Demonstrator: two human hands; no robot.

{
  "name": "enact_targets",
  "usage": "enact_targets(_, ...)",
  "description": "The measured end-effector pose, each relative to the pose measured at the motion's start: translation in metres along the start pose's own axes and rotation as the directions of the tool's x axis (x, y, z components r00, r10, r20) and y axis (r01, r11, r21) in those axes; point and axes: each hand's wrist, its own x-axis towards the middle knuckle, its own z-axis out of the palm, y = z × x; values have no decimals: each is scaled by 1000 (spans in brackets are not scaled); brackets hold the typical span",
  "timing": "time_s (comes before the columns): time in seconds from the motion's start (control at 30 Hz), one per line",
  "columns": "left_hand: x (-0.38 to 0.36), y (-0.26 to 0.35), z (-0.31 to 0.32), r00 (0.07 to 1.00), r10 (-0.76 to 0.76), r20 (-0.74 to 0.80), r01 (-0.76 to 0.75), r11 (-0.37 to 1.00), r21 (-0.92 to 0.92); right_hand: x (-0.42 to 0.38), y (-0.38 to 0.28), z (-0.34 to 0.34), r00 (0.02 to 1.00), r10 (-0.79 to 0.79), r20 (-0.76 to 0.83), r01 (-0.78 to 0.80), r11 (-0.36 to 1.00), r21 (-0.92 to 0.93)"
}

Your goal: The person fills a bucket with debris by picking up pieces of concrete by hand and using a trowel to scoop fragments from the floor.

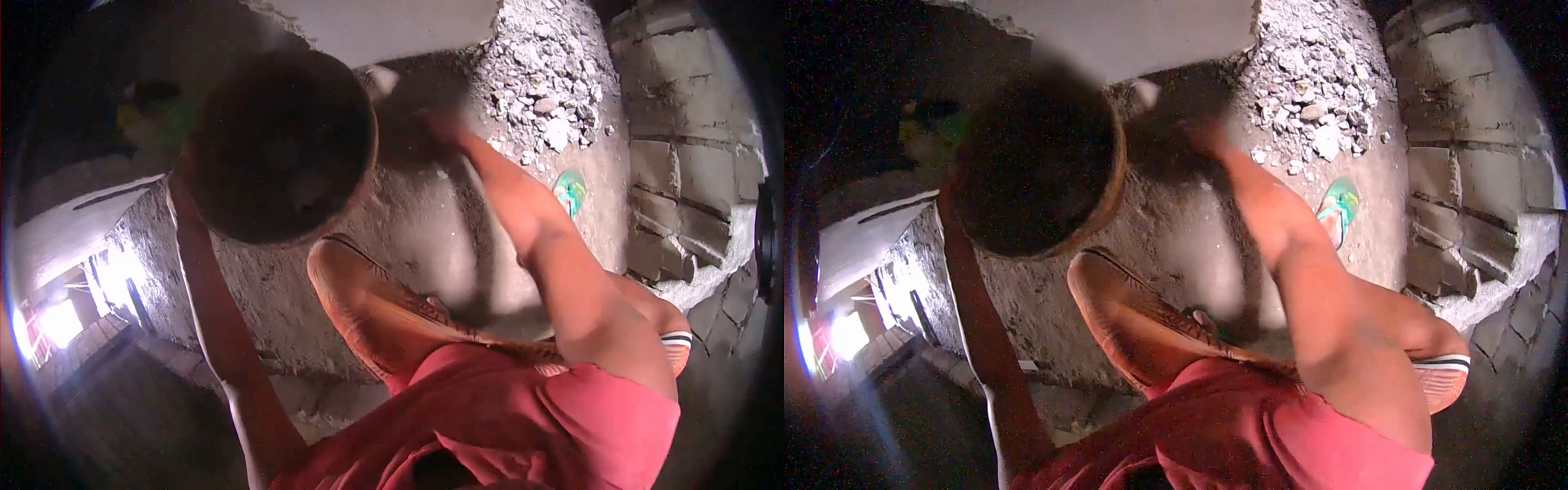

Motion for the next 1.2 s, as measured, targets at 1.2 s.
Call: enact_targets(1.2,17,-4,27,877,469,105,-456,744,488,-184,104,-181,992,116,-42,-121,979,-163)
